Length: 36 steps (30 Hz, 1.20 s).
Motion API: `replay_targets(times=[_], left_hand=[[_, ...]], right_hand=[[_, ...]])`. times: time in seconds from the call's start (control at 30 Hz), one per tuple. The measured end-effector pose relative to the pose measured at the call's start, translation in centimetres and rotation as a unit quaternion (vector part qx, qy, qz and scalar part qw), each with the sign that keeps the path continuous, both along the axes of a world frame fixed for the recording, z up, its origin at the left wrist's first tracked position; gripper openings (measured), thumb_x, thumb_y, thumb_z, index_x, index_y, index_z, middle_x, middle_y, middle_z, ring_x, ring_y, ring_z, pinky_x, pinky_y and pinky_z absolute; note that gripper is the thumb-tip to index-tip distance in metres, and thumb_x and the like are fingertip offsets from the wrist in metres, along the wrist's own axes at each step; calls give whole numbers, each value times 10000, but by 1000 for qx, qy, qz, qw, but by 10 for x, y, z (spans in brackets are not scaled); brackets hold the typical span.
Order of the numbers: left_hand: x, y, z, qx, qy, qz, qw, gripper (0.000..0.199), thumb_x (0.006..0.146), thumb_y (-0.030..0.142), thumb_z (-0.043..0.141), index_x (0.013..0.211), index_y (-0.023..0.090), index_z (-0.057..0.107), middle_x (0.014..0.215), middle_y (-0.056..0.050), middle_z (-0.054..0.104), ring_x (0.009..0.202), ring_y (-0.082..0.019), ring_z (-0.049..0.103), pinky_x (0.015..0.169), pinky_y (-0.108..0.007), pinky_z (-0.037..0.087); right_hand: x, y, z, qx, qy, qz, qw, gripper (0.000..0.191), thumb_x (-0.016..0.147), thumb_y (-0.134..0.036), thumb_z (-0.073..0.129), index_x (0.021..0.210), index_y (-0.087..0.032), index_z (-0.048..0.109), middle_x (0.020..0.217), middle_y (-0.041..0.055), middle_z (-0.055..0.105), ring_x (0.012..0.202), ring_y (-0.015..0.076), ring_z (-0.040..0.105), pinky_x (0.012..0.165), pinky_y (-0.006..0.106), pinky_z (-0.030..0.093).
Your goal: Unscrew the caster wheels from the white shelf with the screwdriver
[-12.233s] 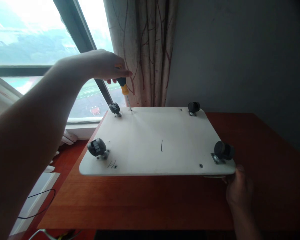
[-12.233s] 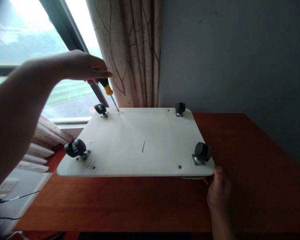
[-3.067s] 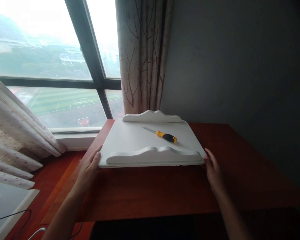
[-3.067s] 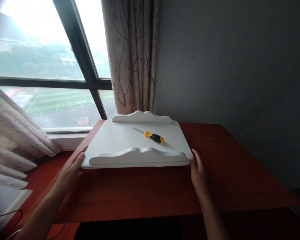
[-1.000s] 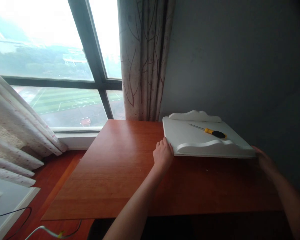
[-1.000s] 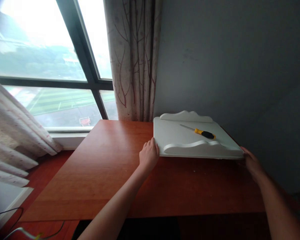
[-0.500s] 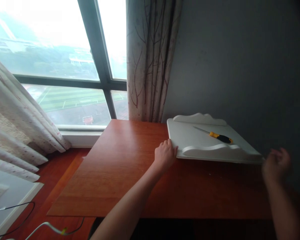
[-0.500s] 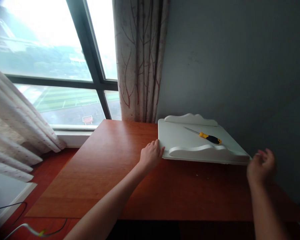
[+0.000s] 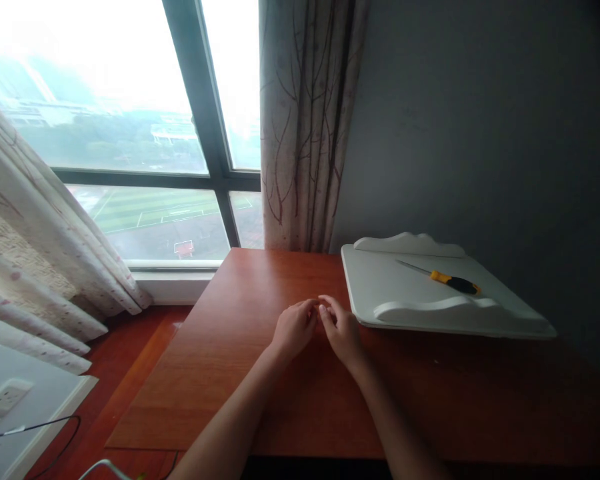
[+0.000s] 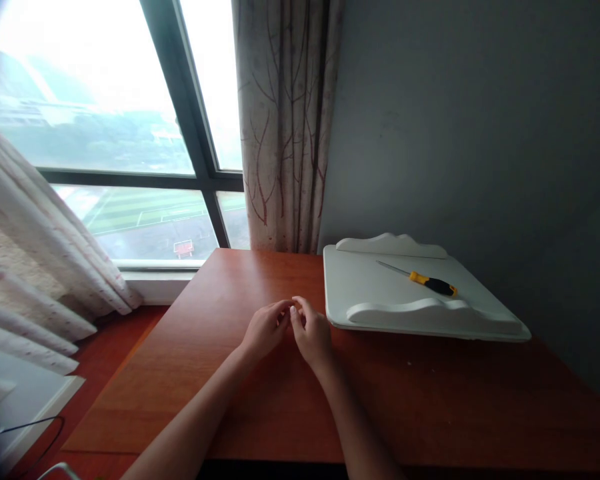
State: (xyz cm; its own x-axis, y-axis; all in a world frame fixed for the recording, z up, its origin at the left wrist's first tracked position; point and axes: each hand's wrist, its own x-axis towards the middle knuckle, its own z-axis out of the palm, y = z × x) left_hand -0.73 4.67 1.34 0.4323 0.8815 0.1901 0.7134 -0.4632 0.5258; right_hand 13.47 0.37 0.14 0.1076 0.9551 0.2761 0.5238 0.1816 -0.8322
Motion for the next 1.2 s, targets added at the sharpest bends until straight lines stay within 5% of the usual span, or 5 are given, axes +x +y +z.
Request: replay_targets(times=[0.2,0.5,0.83,1.2], left_hand=[[-6,-3,-1,1,20,6,1000,299,924,219,462,1123,234,685,1059,-62,719,899,-190,674,785,-271,484],[-3,-8,-3,2,51,-2,999,281,959,335,439,826,206,651,865,-59,688,781,-197,650,672,-266,426],[-6,-7,-7,8,-12,-52,999,240,967,359,439,903,211,616,920,-51,644,784,-185,621,696,-273,431],[-6,2,-16,-31,-179,-120,976,286,921,326,527,1148,172,610,1138,-93,608,889,-167,629,803,-275,511]], right_hand=[[3,12,-27,-1,-123,-14,992,428,981,-462,372,1199,-218,648,920,82,751,850,261,712,748,324,492],[9,8,-27,-2,-115,-5,993,518,985,-534,324,703,-228,633,698,86,690,663,224,641,630,282,387],[5,8,-24,-25,37,53,998,632,972,-634,293,627,-203,600,590,40,602,577,185,567,573,279,373],[6,9,-26,-66,190,136,970,641,930,-679,393,781,-141,709,628,38,601,573,148,521,539,259,381]])
